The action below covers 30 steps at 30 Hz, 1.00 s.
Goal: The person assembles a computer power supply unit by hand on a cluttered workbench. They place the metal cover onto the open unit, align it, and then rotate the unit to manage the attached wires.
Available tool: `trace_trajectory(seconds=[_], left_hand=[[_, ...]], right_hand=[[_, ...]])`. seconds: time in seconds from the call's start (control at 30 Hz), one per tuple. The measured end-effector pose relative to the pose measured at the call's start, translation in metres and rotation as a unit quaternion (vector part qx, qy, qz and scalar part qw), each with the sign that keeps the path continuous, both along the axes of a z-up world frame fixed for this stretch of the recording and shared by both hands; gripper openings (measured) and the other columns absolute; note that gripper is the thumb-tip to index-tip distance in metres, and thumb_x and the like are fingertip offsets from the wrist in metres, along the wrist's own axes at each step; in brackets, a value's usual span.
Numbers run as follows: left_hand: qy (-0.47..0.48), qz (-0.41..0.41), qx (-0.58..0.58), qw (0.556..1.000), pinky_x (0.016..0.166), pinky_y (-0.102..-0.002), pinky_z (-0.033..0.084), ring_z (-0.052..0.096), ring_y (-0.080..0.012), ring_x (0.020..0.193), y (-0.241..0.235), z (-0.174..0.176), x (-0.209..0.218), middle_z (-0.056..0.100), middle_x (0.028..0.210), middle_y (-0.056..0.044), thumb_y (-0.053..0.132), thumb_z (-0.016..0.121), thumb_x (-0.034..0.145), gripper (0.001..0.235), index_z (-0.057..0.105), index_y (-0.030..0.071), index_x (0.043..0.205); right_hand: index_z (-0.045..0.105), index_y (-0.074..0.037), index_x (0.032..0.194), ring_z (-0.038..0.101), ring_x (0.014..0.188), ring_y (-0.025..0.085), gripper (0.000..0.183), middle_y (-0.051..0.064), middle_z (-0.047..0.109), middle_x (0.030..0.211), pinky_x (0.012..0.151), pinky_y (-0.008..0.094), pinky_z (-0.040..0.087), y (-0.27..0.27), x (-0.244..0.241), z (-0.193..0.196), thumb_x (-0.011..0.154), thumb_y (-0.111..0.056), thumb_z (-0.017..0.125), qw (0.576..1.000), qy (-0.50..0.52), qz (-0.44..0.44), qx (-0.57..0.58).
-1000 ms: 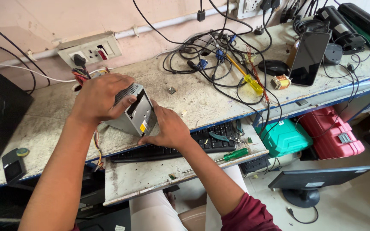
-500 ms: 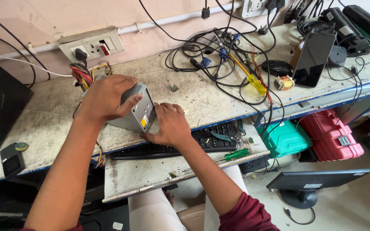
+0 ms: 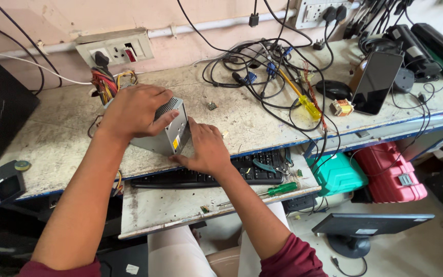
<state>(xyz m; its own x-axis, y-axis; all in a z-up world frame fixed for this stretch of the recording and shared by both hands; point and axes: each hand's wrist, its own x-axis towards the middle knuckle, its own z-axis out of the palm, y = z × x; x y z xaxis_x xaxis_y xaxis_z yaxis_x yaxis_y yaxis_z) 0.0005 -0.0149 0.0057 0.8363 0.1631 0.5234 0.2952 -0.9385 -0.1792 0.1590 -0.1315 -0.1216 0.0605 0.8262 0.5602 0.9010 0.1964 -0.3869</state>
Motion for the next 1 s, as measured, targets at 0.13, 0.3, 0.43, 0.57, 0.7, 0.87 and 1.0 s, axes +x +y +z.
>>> trace_trajectory(seconds=[0.13,0.3,0.43,0.57,0.7,0.87,1.0], left_hand=[[0.003,0.008,0.002,1.0,0.084,-0.046,0.056,0.07,-0.0363,0.1,-0.002,0.001,0.002,0.075,0.106,-0.016,0.049,0.061,0.095,0.052,0.074,0.003,0.114],[-0.111,0.005,-0.032,0.993,0.094,-0.044,0.053,0.068,-0.0361,0.108,-0.002,-0.009,-0.014,0.073,0.113,-0.017,0.043,0.062,0.1,0.046,0.072,0.001,0.118],[-0.473,-0.023,-0.186,0.861,0.112,-0.04,0.05,0.066,-0.0299,0.124,-0.01,-0.048,-0.034,0.069,0.128,-0.016,0.041,0.055,0.111,0.047,0.065,0.0,0.132],[-0.567,0.082,-0.303,0.762,0.108,-0.038,0.049,0.064,-0.0256,0.124,-0.026,-0.113,-0.045,0.066,0.133,-0.017,0.036,0.049,0.11,0.05,0.06,-0.003,0.138],[-0.527,0.054,-0.342,0.776,0.105,-0.035,0.05,0.064,-0.0234,0.125,-0.023,-0.157,-0.046,0.064,0.135,-0.018,0.018,0.058,0.104,0.048,0.053,-0.006,0.145],[-0.511,0.079,-0.386,0.764,0.097,-0.031,0.058,0.071,-0.0188,0.111,-0.007,-0.173,-0.056,0.073,0.121,-0.017,0.01,0.071,0.098,0.037,0.067,-0.006,0.131],[-0.417,0.149,-0.454,0.773,0.087,-0.033,0.058,0.073,-0.0209,0.096,0.004,-0.175,-0.064,0.081,0.112,-0.017,0.016,0.083,0.092,0.037,0.078,-0.004,0.123]], right_hand=[[0.041,0.01,0.143,0.061,0.116,0.036,0.109,0.024,0.066,0.117,0.108,0.049,0.038,0.001,-0.002,-0.002,0.07,-0.061,0.079,1.0,0.004,-0.012,-0.022],[0.044,0.009,0.141,0.061,0.113,0.035,0.106,0.023,0.067,0.116,0.106,0.048,0.038,0.0,-0.003,0.002,0.068,-0.059,0.08,0.999,-0.008,-0.026,-0.036],[0.045,0.011,0.14,0.06,0.113,0.035,0.107,0.023,0.066,0.117,0.104,0.048,0.037,0.001,-0.005,0.003,0.068,-0.06,0.081,0.999,-0.007,-0.024,-0.033],[0.045,0.011,0.14,0.059,0.113,0.034,0.109,0.023,0.066,0.117,0.103,0.046,0.038,0.003,-0.004,-0.002,0.067,-0.061,0.081,0.999,0.003,-0.034,-0.043],[0.045,0.006,0.143,0.059,0.114,0.035,0.108,0.022,0.065,0.12,0.105,0.047,0.038,0.007,0.002,-0.007,0.065,-0.059,0.083,0.998,0.024,-0.029,-0.054],[0.037,-0.006,0.155,0.048,0.127,0.038,0.12,0.023,0.053,0.135,0.108,0.055,0.03,0.041,0.031,0.011,0.059,-0.057,0.088,0.968,-0.049,-0.049,-0.242],[0.056,-0.012,0.142,0.047,0.135,0.037,0.098,0.018,0.056,0.141,0.118,0.05,0.031,0.061,0.069,0.02,0.056,-0.046,0.088,0.959,-0.041,-0.019,-0.281]])
